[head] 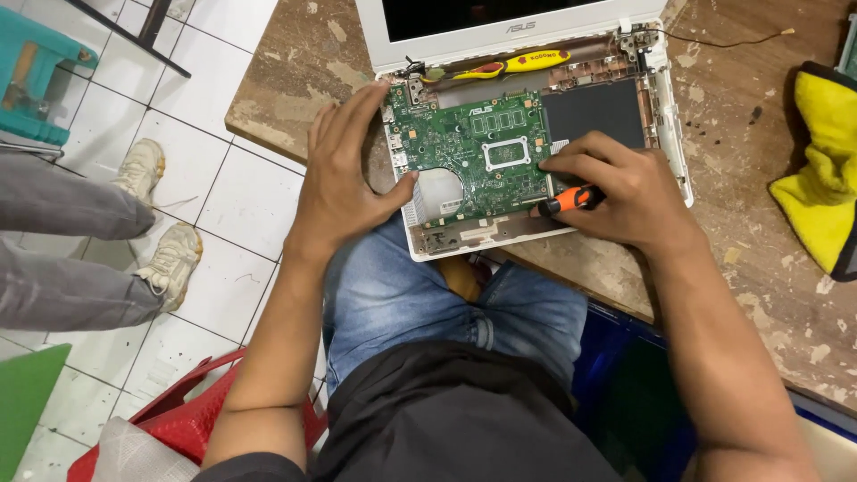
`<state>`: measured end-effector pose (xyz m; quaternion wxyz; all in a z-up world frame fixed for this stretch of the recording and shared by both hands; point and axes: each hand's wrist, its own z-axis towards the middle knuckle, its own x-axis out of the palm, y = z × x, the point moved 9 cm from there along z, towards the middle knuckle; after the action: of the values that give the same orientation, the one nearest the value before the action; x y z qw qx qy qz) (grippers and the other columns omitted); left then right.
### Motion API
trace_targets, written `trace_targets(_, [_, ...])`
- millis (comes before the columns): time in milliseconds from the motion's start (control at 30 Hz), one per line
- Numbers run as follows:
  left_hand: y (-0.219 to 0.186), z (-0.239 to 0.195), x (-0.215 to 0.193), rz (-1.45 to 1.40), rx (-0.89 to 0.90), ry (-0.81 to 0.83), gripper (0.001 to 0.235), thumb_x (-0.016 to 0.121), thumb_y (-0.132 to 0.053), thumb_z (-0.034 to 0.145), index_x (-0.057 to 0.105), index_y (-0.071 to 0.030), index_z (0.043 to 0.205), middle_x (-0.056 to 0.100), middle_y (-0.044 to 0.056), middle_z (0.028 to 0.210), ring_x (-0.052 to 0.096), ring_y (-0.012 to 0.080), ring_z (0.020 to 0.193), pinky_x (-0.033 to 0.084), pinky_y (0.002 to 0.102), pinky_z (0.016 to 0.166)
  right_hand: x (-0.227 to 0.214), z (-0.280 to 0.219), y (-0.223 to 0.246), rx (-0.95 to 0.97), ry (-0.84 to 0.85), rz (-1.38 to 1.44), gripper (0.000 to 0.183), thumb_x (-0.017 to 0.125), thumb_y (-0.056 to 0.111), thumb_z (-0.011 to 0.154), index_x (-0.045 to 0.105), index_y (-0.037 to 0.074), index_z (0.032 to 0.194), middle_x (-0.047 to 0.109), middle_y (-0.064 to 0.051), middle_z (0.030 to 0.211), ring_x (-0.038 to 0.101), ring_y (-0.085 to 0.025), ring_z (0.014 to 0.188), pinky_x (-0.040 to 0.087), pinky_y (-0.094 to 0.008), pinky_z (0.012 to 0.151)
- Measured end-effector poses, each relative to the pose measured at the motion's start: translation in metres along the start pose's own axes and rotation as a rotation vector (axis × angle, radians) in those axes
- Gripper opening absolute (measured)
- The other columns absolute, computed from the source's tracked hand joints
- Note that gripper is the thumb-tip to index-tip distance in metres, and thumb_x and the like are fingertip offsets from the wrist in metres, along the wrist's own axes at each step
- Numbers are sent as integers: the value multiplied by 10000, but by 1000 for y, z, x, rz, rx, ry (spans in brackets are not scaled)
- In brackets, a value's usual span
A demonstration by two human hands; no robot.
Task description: The person uses a screwdriver to remove screws from the motherboard of a white laptop, then lifts the motherboard out of the chassis and places it on a white board. The person continues to remove additional screws from the motherboard while it rests on the board.
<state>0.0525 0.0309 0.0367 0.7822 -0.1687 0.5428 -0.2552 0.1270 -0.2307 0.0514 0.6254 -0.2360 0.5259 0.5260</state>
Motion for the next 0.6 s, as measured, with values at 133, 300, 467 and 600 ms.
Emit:
trace_targets(133, [2, 5, -6, 37, 62, -34, 915, 833, -479, 877, 369, -85, 1560, 559, 158, 1540, 533, 334, 1432, 289, 647, 1236, -1, 0, 0, 13, 5, -18, 456, 833, 104, 760, 753, 150, 1206, 685, -14, 1126, 690, -166, 825, 468, -304, 493])
trace_targets(300, [4, 6, -5, 23, 104, -51, 924, 855, -484, 871, 381, -80, 1553, 544, 172, 1531, 532, 336, 1426, 273, 660, 1265, 1, -1, -1, 15, 26, 2, 446, 846, 104, 782, 737, 139, 1213, 685, -29, 1145, 696, -182, 827, 502, -321, 521])
trace_targets(467, [2, 5, -8, -17, 146, -86, 903, 843, -463, 876, 385, -70, 1548, 523, 179, 1470, 530, 337, 1359, 360, 667, 1211, -1, -1, 3, 17, -1, -44, 422, 858, 174, 826, 739, 143, 1230, 701, -30, 1139, 705, -175, 831, 505, -320, 531])
trace_targets(600, [1, 1, -2, -55, 185, -85, 840, 878, -328, 921, 370, -73, 1539, 602, 152, 1459, 586, 329, 1378, 316, 644, 1280, -5, 4, 9, -29, -45, 45, 424, 947, 250, 856, 750, 79, 1189, 726, -91, 1122, 679, -150, 780, 534, -279, 519])
